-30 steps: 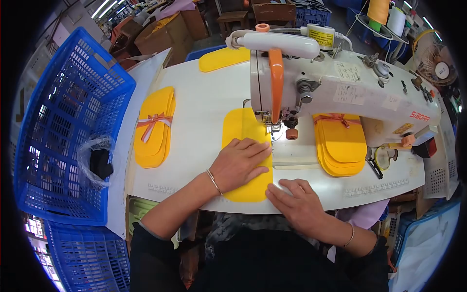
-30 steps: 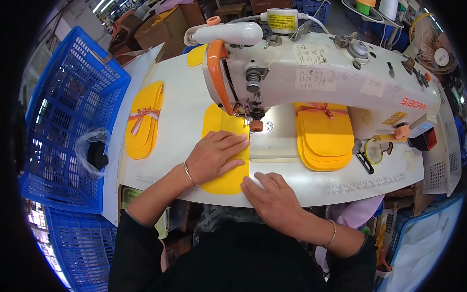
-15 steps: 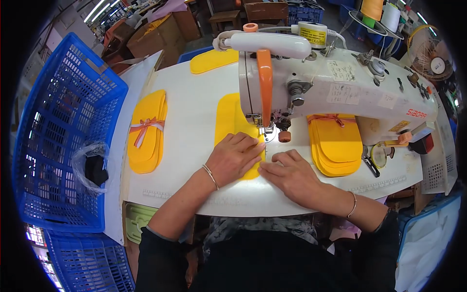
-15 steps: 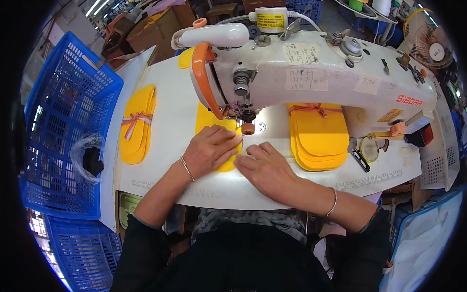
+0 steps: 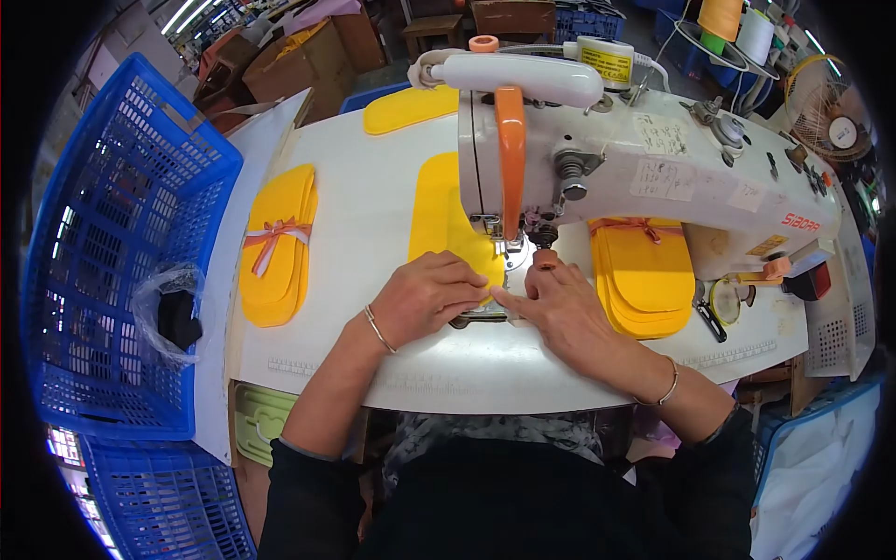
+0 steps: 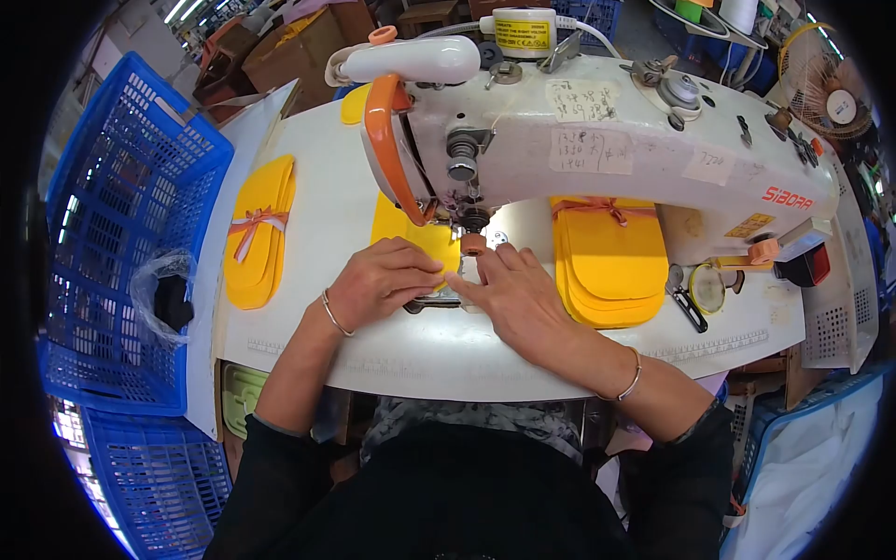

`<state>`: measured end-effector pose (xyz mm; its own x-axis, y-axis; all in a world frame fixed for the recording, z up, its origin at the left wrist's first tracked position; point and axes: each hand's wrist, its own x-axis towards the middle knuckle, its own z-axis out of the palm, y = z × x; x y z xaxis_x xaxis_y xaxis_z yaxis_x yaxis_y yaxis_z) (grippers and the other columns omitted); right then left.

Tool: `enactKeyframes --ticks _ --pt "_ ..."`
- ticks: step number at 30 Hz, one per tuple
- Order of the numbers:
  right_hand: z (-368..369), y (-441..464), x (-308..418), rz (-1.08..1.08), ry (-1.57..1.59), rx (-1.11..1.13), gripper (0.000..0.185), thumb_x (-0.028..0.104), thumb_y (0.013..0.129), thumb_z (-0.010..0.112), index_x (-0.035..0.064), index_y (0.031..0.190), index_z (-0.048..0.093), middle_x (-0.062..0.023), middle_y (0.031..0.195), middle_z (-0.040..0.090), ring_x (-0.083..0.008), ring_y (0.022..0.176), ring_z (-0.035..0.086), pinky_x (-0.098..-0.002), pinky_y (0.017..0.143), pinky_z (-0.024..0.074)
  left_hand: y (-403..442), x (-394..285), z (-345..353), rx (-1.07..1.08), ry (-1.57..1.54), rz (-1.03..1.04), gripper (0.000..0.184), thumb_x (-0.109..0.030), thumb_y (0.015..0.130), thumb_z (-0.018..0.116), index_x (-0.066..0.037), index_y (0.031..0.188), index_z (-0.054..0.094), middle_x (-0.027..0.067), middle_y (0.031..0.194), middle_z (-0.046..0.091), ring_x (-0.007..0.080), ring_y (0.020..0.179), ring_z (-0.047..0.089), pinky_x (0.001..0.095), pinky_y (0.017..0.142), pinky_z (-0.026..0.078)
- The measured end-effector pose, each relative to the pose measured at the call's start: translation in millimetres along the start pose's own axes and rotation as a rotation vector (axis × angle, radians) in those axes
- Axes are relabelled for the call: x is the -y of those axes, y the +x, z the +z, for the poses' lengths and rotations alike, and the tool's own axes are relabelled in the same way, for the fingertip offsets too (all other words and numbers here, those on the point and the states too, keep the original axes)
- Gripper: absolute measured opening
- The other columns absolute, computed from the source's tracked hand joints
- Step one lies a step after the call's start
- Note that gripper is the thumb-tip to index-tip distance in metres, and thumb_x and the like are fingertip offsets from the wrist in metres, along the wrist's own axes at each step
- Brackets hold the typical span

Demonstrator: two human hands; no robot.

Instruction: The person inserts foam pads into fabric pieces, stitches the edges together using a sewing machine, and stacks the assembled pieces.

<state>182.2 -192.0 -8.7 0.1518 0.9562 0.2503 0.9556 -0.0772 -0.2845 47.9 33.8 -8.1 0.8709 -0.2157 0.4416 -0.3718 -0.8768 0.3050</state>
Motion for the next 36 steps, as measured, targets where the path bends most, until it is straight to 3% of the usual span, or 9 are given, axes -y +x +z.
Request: enactKeyframes --ticks 2,7,10,16,27,30,36 --pt "1.5 1.3 -1.4 0.004 -0.046 -0.026 0.047 0.002 0.089 0.056 0.0162 0.132 0.072 -0.0135 0.124 0.06 -0.0285 0.102 0.056 -0.0398 0.087 0.0434 -1.8 2.6 3.2 -0.008 -0.041 -0.037 0.022 -0.009 0.082 0.081 -0.007 0.103 0.078 0.0037 0.102 0.074 0.0239 0.095 0.069 0.0349 0.082 0.057" --pt "4.6 3.3 -3.9 0.023 -0.086 -0.038 0.049 0.001 0.09 0.054 0.0191 0.132 0.072 -0.0118 0.132 0.058 -0.0284 0.105 0.056 -0.0413 0.09 0.0442 -2.9 6.6 6.3 -0.019 -0.065 -0.08 0.024 -0.005 0.083 0.079 -0.007 0.107 0.078 0.0046 0.104 0.074 0.0246 0.096 0.069 0.0348 0.084 0.058" --pt "5.4 6.7 -5.8 0.019 -0.121 -0.07 0.056 0.001 0.089 0.054 0.0229 0.139 0.069 -0.013 0.103 0.058 -0.0301 0.106 0.055 -0.0413 0.091 0.0435 0.4 7.8 6.6 -0.022 -0.038 -0.078 0.025 -0.005 0.084 0.078 -0.008 0.109 0.078 0.0049 0.105 0.074 0.0248 0.096 0.069 0.035 0.085 0.058" --pt "5.8 14.8 -11.5 -0.01 -0.241 -0.087 0.059 0.001 0.088 0.054 0.025 0.141 0.067 -0.0138 0.102 0.059 -0.0319 0.104 0.058 -0.0418 0.089 0.0474 4.3 12.7 10.9 -0.068 0.044 -0.072 0.02 -0.012 0.087 0.076 -0.011 0.108 0.078 0.0006 0.104 0.073 0.0211 0.095 0.067 0.0336 0.083 0.058" --pt "11.2 14.9 -10.3 0.024 -0.284 -0.135 0.061 0.002 0.089 0.055 0.0268 0.143 0.065 -0.0136 0.1 0.059 -0.0323 0.098 0.06 -0.0428 0.087 0.0501 5.2 18.7 17.8 -0.072 0.076 -0.09 0.032 -0.004 0.084 0.077 -0.008 0.116 0.076 0.0051 0.118 0.072 0.0262 0.103 0.067 0.0344 0.091 0.057" --pt "10.0 15.4 -8.3 0.047 -0.246 -0.113 0.049 0.002 0.087 0.058 0.0141 0.133 0.07 -0.0031 0.126 0.062 -0.0257 0.107 0.057 -0.039 0.09 0.0472 5.5 17.7 18.0 -0.067 0.075 -0.098 0.033 -0.005 0.083 0.077 -0.008 0.116 0.076 0.0052 0.119 0.072 0.0262 0.103 0.066 0.0344 0.091 0.057" --pt "10.1 14.6 -9.9 0.045 -0.227 -0.129 0.05 0.002 0.087 0.057 0.0155 0.134 0.069 -0.0028 0.126 0.062 -0.0255 0.107 0.057 -0.0391 0.091 0.047 5.3 16.6 18.0 -0.049 0.088 -0.106 0.034 -0.005 0.083 0.078 -0.007 0.117 0.076 0.0054 0.119 0.071 0.0266 0.103 0.065 0.0353 0.091 0.057"
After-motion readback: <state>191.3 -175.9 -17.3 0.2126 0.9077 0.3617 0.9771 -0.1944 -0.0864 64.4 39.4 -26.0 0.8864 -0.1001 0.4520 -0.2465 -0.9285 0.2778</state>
